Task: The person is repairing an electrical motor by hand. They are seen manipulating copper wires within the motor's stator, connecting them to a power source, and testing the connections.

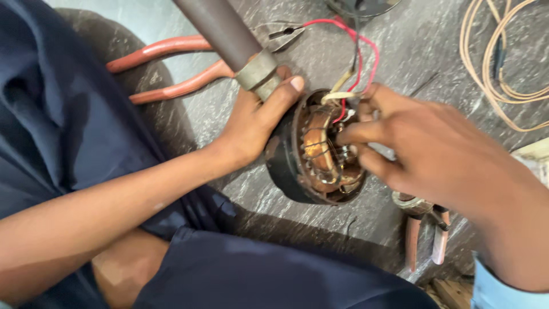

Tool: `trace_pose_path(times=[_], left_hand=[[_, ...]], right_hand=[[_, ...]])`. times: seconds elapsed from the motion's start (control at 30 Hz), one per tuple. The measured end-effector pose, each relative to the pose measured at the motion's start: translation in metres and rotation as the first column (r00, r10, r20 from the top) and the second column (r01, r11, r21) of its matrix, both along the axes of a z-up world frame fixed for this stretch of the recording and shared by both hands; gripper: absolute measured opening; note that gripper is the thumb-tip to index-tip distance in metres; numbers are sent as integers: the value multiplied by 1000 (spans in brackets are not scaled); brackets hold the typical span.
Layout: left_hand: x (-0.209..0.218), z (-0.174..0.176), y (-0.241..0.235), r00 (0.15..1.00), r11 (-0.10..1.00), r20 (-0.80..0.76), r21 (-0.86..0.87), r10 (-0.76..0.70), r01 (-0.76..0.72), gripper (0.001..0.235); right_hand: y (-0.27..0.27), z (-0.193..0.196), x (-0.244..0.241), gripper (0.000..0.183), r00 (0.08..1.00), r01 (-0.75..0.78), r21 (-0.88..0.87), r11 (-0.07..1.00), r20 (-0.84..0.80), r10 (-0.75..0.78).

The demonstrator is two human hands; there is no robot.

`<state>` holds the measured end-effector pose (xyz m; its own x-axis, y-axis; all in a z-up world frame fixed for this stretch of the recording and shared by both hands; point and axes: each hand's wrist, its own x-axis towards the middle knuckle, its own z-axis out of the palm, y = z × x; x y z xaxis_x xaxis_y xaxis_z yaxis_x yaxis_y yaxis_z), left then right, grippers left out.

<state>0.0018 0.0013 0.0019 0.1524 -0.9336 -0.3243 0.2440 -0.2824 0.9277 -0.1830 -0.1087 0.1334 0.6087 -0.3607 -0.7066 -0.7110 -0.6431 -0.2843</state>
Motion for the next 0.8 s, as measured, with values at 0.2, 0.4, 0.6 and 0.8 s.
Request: trace_pose_path(times=[0.2, 0.4, 0.6, 0.8], left_hand=[[2, 1, 1, 999, 1000, 41, 3, -26, 26, 31], [2, 1, -1, 998, 1000, 59, -14, -20, 21, 31], [1, 0, 0, 1000, 1000, 14, -17, -8, 8, 30], [0, -1, 0, 1000, 1000, 4, -30, 2, -2, 28]], right_hand=[[-6, 3, 8, 34, 998, 9, 61, 998, -60, -5], [-7, -3, -8, 24, 879, 58, 82, 995, 469, -90], [6, -12, -21, 16, 856, 267, 158, 951, 414, -309], [11, -6, -16, 23, 908, 241, 150, 959, 313, -277]])
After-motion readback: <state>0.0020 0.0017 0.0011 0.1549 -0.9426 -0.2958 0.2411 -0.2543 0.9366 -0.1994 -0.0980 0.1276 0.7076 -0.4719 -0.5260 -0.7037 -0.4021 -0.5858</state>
